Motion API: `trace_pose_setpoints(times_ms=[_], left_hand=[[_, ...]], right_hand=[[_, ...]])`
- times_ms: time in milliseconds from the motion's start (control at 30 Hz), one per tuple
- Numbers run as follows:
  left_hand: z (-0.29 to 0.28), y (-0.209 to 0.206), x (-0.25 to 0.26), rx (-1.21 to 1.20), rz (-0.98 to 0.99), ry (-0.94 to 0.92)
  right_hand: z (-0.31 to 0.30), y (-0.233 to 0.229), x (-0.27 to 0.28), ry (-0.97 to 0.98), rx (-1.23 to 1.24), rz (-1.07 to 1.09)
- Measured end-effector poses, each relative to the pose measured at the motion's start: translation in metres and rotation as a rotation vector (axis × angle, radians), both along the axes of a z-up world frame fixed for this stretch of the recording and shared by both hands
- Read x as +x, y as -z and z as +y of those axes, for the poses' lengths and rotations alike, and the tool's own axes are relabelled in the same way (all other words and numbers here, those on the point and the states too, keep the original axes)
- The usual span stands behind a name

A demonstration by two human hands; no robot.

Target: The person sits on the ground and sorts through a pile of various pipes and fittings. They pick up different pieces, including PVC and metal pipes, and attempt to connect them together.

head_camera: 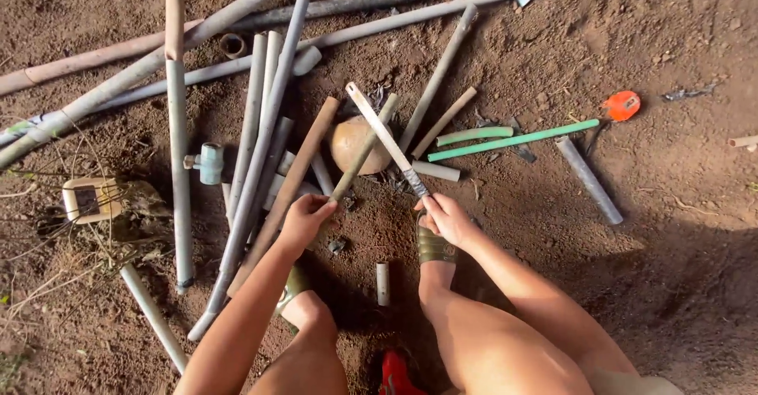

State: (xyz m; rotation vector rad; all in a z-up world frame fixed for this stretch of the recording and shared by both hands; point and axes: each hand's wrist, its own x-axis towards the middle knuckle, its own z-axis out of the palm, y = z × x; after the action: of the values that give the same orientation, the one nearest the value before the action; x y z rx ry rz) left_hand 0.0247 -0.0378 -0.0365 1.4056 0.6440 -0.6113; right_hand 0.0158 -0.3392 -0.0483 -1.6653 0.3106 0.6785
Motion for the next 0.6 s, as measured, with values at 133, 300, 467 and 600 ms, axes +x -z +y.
trace_pose_setpoints(times_ms=[133,300,467,600], left_hand=[[0.001,0.024,-0.003,0.001,0.011,-0.009],[0.005,0.033,-0.011,-0.144,-0.024,-0.098],[-0.004,-0.02,-0.002,-0.046,0.066,-0.085],[-0.001,-0.016,-0.001,0.056,0.227,-0.027]], right_hand=[[-0.006,0.004,0.0,-0.053,-0.081,-0.012],[-0.014,0.014,-0.002,-0.12,-0.21,0.038],[-0.012,0.005,0.005,-0.179,-0.299,0.047],[-0.004,0.002,0.006,-0.175,-0.316,0.081]])
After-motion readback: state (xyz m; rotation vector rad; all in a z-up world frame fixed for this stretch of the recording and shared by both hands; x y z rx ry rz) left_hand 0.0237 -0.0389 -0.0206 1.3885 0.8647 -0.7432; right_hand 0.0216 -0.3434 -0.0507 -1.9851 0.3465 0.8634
